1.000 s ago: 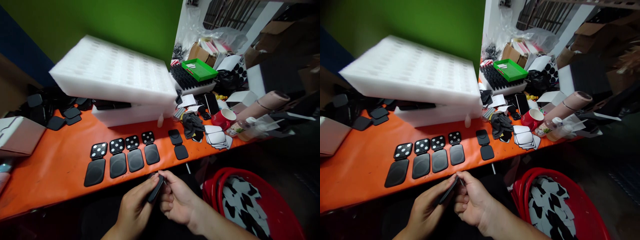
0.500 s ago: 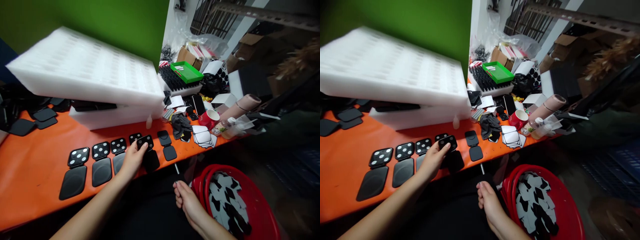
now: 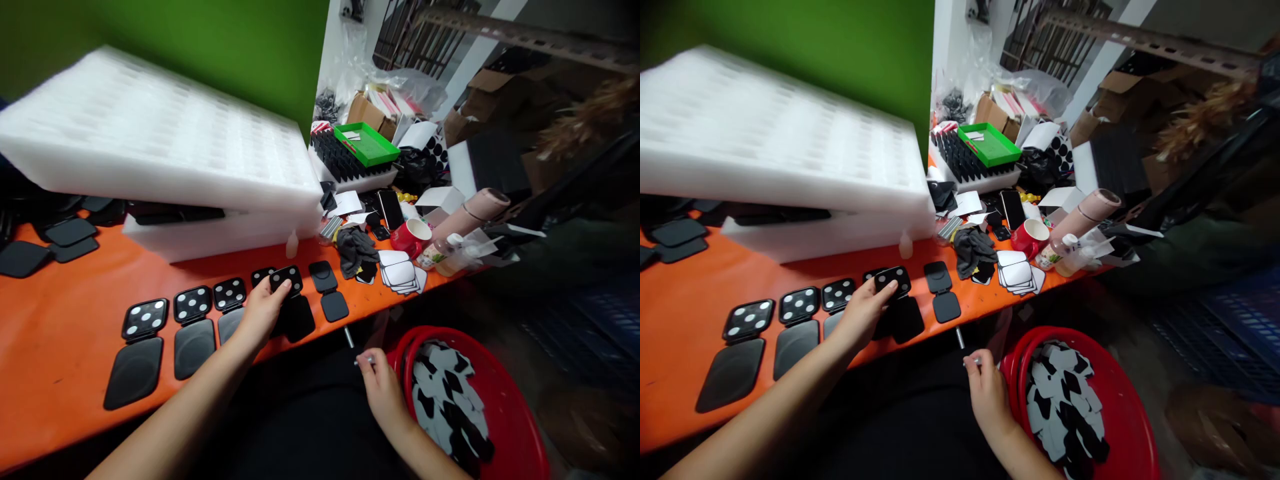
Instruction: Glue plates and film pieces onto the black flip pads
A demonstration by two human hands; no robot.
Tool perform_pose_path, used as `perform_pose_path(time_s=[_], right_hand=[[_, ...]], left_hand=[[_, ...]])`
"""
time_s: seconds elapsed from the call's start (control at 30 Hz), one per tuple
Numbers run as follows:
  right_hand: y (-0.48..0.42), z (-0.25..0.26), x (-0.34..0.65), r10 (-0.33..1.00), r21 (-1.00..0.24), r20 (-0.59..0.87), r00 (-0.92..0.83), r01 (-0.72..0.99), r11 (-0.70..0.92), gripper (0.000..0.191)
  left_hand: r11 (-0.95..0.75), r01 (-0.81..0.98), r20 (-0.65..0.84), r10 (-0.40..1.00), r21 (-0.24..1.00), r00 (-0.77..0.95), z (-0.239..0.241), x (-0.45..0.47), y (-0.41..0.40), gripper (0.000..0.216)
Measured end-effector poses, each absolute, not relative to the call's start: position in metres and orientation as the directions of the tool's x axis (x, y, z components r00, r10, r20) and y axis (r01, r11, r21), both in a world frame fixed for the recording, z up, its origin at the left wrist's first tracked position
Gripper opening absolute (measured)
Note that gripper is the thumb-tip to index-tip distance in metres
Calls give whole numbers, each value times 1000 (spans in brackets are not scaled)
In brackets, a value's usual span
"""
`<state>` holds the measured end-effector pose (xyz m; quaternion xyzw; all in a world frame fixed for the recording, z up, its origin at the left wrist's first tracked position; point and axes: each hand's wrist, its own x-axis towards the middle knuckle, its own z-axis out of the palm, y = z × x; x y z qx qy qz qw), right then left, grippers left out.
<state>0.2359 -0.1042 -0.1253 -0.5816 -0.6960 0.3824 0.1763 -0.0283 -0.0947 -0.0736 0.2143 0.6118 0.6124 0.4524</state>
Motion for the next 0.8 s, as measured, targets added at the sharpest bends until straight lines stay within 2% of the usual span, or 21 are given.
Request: perform_pose_path(time_s=[0.2, 0.3, 0.4, 0.57, 0.7, 0.8], right_hand=[[-102, -139, 234, 969, -788, -167, -180, 615, -22, 26], [-109, -143, 230, 947, -871, -256, -196, 471, -138, 26], [-108, -146, 223, 898, -908, -367, -242, 306, -288, 34], [-87, -141, 209, 777, -850, -522, -352, 135, -510, 40], [-71, -133, 201, 702, -800, -563, -436, 74, -595, 34], [-64, -131, 197, 671, -784, -579, -464, 89, -615, 32]], left_hand=[[191, -201, -269, 814, 961, -515, -75, -34, -96, 38], [215, -113, -241, 811, 970, -533, -80, -37, -91, 40], [234, 7, -192, 813, 972, -549, -88, -39, -79, 44], [285, 267, -97, 829, 921, -551, -100, -44, -63, 53], [274, 490, -4, 876, 828, -483, -98, -41, -74, 51], [209, 618, 74, 914, 758, -400, -93, -30, -92, 49]])
